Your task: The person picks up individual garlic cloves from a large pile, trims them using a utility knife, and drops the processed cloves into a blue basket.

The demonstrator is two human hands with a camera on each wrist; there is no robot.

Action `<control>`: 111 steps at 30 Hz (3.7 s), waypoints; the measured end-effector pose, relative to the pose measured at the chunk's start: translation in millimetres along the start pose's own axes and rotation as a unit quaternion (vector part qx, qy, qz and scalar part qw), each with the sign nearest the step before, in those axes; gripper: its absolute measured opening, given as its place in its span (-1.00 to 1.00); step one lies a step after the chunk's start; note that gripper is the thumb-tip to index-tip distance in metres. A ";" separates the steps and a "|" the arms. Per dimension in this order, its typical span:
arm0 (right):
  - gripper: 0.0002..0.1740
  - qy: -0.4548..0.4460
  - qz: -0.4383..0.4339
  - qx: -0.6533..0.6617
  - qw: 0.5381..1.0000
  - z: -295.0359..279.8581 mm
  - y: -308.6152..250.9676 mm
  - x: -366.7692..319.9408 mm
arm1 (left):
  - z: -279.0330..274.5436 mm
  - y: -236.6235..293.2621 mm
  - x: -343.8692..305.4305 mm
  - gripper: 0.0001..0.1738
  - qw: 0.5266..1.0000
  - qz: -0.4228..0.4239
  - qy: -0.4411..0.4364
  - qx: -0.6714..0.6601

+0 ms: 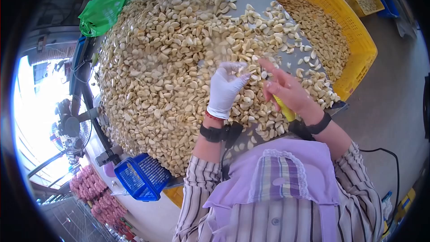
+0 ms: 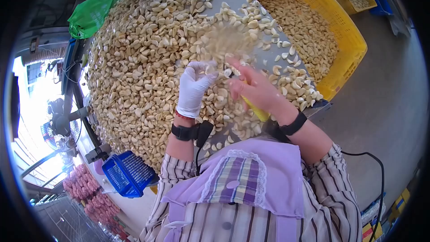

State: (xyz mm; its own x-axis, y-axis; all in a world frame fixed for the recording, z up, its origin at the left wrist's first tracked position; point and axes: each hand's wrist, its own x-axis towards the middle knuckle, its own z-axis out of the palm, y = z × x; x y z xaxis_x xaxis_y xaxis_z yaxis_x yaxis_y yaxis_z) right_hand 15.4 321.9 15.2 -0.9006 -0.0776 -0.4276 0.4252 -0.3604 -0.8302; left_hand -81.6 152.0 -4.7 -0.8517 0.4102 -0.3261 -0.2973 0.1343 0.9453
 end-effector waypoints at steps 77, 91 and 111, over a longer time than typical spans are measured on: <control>-0.49 0.131 -0.015 0.199 0.971 -21.4 2.0 4.5 | 1.3 -13.4 105.5 -0.64 0.855 0.117 0.035 0.504; -0.29 0.005 -0.042 -0.003 0.999 2.9 -2.5 -0.7 | 17.8 38.3 -4.9 -0.77 0.991 -0.080 -0.078 -0.073; -0.53 0.094 -0.007 0.229 0.969 -23.0 1.4 4.3 | 7.7 -12.4 23.3 -0.65 0.821 0.084 -0.081 0.559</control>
State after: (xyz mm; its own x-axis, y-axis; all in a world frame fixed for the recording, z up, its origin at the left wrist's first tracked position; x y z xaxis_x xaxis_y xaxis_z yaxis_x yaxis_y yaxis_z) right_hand 14.2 342.4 4.0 -0.8553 0.0855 -0.5111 0.2903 -0.7380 -0.6092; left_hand -94.4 166.8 -24.0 -0.7444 0.6104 -0.2707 0.4777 0.7701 0.4228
